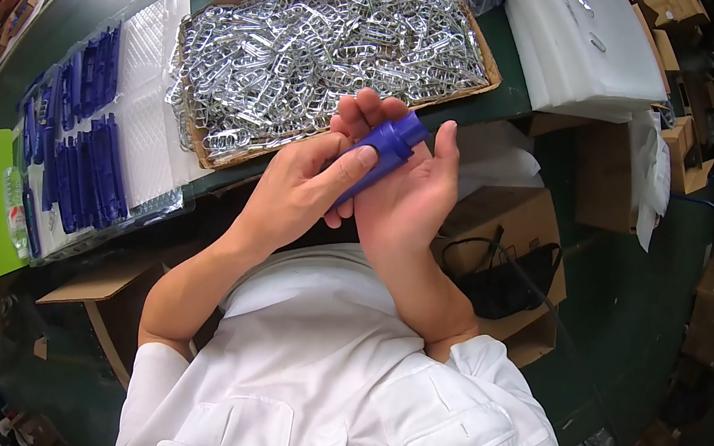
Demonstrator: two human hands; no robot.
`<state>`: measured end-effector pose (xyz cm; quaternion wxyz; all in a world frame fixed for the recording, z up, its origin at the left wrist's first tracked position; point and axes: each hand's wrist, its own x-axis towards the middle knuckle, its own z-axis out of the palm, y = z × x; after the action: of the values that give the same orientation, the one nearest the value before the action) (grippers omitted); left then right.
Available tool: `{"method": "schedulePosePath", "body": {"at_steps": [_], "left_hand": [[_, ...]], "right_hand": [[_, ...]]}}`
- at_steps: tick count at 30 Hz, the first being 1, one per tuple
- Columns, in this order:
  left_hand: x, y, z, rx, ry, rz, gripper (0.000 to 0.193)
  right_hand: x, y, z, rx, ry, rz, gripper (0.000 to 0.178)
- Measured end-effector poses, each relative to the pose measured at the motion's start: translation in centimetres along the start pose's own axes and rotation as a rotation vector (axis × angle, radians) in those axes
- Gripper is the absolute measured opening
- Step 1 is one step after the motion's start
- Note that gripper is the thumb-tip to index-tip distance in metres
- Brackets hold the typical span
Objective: The person assembles blue plastic housings by hand, inserting metallic inserts and internal components into them.
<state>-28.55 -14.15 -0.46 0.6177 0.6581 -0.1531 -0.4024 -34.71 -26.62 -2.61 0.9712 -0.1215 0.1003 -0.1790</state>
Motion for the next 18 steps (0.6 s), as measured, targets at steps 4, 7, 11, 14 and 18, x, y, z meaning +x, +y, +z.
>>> {"method": "schedulePosePath", "body": {"at_steps": [4, 7, 11, 14, 18], "left_hand": [[0.1, 0.0, 0.0, -0.009, 0.007, 0.021, 0.036], [-1.0, 0.3, -0.1, -0.055, -0.024, 0.015, 0.033], [-2.8, 1.8, -1.5, -0.166, 0.051, 0.119, 0.032], [-4.4, 3.1, -3.3, -0.308, 0.172, 0.258, 0.036], [-8.0, 3.4, -7.8, -0.607, 0.146, 0.505, 0.05]], "right_hand": [[1.4, 0.1, -2.0, 0.042, 0.097, 0.083, 0.05], [2.0, -0.3, -2.8, 0.161, 0.212, 0.191, 0.04], [3.4, -1.8, -3.3, 0.116, 0.183, 0.387, 0.025], [5.5, -4.9, -1.9, 0.362, -0.166, 0.543, 0.024], [9.1, -14.9, 2.8, -0.354, -0.086, -0.594, 0.028]]}}
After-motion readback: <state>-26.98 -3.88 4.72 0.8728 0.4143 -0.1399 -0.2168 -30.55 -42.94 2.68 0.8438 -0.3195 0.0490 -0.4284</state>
